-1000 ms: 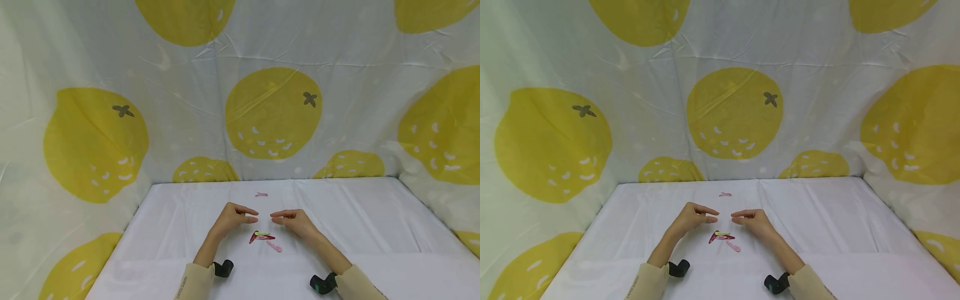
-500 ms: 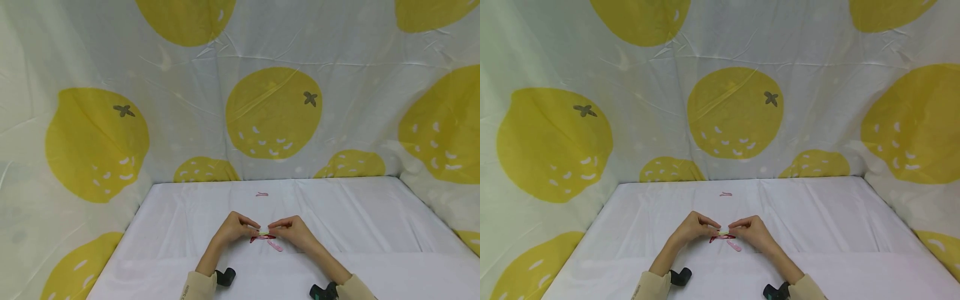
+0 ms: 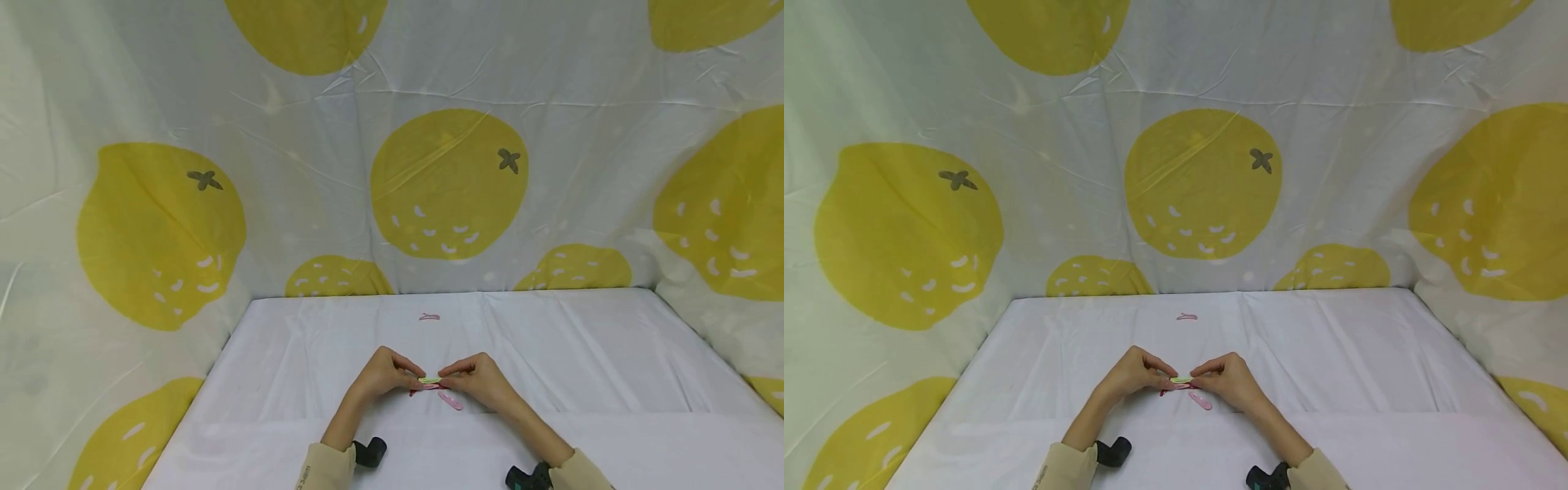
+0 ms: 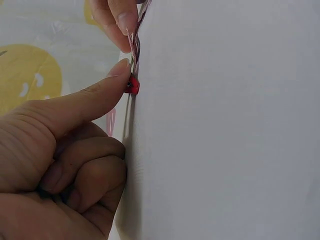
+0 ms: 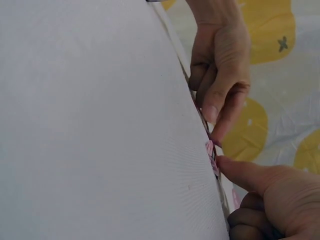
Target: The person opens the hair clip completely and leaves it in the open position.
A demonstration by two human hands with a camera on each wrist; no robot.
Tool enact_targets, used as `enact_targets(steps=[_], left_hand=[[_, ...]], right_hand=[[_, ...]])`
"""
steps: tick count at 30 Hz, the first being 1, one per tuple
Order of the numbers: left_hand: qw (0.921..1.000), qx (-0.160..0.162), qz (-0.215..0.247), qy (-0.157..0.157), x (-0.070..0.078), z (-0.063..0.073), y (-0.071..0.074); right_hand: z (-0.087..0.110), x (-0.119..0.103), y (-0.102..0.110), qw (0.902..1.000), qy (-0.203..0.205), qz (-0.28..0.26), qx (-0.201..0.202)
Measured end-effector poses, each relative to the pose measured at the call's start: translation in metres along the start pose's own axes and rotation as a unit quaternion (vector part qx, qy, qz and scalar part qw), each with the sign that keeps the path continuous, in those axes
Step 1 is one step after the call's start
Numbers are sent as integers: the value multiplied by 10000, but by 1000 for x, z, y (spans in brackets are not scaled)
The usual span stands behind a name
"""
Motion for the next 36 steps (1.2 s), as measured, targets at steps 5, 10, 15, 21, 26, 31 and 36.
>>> enact_targets(steps=[5, 10, 15, 21, 26, 31, 36], left_hand=[[10000, 39, -13, 31, 1, -1, -2], [10000, 58, 32, 63, 2, -1, -2], [9999, 57, 30, 132, 2, 0, -2], [9999, 19, 10, 158, 2, 0, -2], [9999, -47, 33, 139, 1, -1, -2], [9999, -61, 39, 117, -1, -2, -2], [9999, -81, 67, 99, -2, -2, -3]], right_hand=[[0, 0, -1, 10000, -59, 18, 32], [-1, 0, 0, 9999, -148, -1, 75], [-2, 2, 1, 9994, -326, -62, 94], [-3, 4, 0, 9993, -336, -157, 101], [-4, 3, -1, 9987, -401, -289, 129], [-2, 3, 0, 9981, -407, -447, 143], [-1, 3, 1, 9980, -397, -473, 159]])
Point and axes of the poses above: each hand's wrist, its own z-axis away from the middle knuckle, its own y-axis out of the back of the hand, x = y × z, the point moved 3 cm from there along -z, towards the middle knuckle, and after that the axes turned 12 degrees about z, right-handed, at the moved point
